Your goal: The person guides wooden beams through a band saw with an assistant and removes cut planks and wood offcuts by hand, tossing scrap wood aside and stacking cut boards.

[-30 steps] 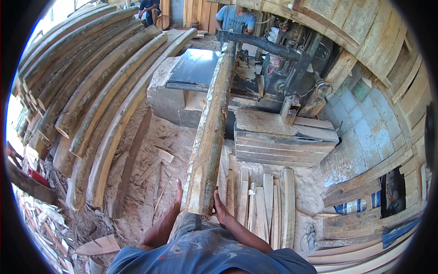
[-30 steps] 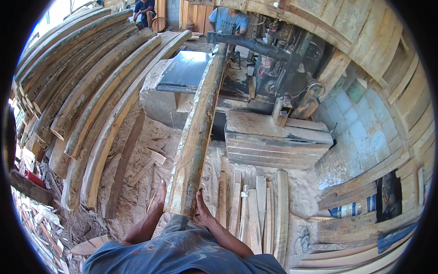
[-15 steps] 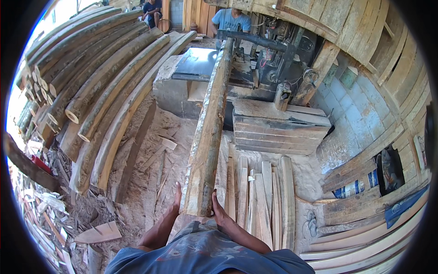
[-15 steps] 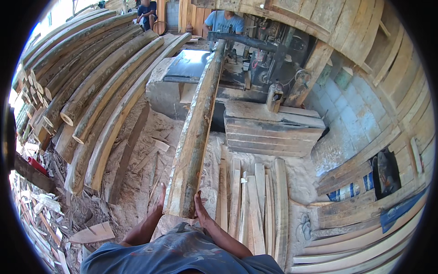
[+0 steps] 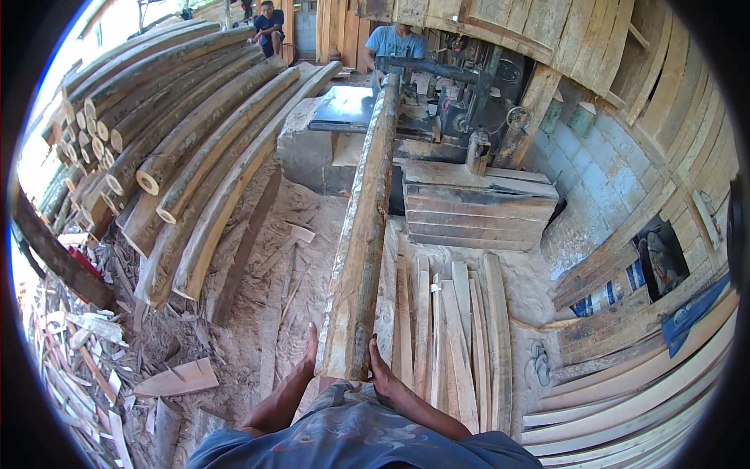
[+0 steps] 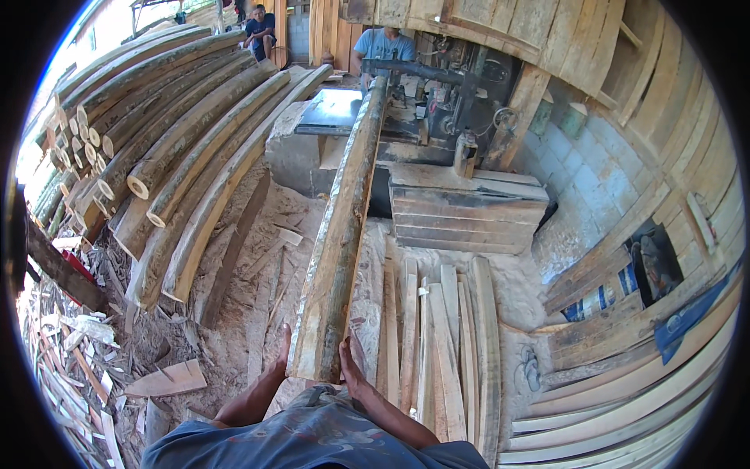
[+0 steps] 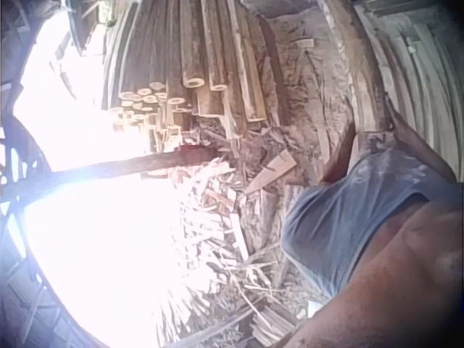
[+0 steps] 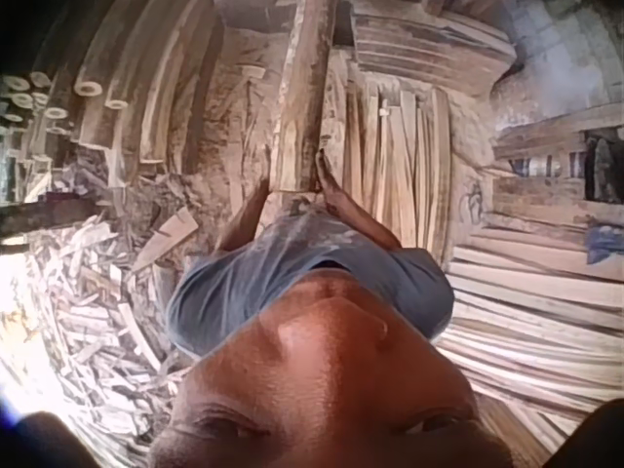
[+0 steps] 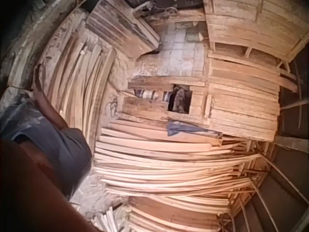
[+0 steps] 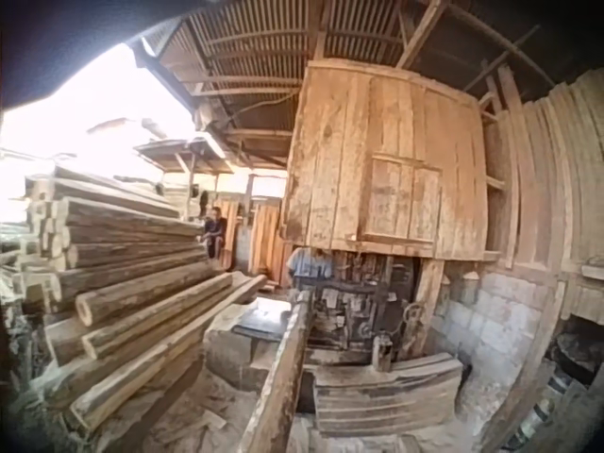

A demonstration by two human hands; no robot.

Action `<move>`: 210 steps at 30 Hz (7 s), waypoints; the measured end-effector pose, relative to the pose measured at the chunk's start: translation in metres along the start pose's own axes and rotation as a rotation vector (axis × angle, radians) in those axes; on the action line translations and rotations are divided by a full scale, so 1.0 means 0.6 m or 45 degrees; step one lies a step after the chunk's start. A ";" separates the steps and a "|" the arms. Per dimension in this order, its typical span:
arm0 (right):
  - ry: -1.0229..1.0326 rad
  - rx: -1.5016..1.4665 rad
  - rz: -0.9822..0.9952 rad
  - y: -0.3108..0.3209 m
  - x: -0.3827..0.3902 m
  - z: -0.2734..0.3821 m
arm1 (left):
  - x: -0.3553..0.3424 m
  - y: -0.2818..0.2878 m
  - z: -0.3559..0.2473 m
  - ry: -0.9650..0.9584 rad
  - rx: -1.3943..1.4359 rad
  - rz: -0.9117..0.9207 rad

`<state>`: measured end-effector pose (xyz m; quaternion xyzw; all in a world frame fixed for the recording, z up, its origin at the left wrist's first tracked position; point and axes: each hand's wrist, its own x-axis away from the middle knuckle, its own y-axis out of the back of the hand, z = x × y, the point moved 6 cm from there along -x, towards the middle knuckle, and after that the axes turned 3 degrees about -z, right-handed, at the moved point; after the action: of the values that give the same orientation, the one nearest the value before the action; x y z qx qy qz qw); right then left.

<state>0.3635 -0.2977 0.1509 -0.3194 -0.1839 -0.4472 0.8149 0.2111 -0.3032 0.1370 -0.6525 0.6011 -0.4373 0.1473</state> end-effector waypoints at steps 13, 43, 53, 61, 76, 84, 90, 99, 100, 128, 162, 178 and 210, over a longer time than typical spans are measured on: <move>0.176 0.005 -0.045 -0.019 0.134 -0.155 | 0.156 0.066 0.137 0.047 -0.047 -0.092; 0.064 -0.563 -0.227 -0.292 0.562 -0.428 | 0.782 0.103 0.342 0.034 0.057 -0.510; -0.047 -0.663 -0.288 -0.172 0.508 -0.429 | 0.694 0.122 0.451 0.218 0.486 -0.469; 0.093 -0.653 -0.173 -0.162 0.212 -0.239 | 0.332 0.162 0.177 -0.001 0.112 -0.507; 0.201 -0.818 0.098 -0.026 -0.605 0.359 | 0.131 0.328 -0.150 0.282 -0.808 -0.981; 0.198 -0.702 0.173 -0.333 -0.500 0.323 | 0.688 0.132 -0.090 0.522 -1.176 -1.949; -0.203 -0.652 0.755 -0.563 -0.128 0.081 | 1.014 0.116 0.120 0.014 -0.901 -3.034; -0.955 0.130 1.724 -0.837 0.464 -0.378 | 1.106 0.182 0.578 -1.193 1.273 -2.127; -0.856 0.227 1.777 -0.876 0.485 -0.431 | 1.096 0.188 0.607 -1.361 1.448 -1.954; -0.488 1.449 0.248 -0.164 -0.039 -0.429 | 0.696 0.452 0.471 0.565 -0.059 -1.259; -0.151 0.118 -0.682 0.428 -0.831 0.499 | -0.561 0.006 -0.762 -1.070 -1.817 -1.357; -0.478 2.157 -1.325 1.018 -0.926 1.245 | -0.730 -0.010 -0.690 -0.795 0.641 -1.529; 0.563 0.045 -0.462 0.206 -1.220 1.368 | -1.322 0.149 -0.960 -0.295 -0.464 -0.371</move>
<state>0.0668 0.7609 0.2760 -0.1619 -0.0636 -0.6413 0.7473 -0.1947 0.5922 0.0916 -0.7936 0.5488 -0.2608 0.0306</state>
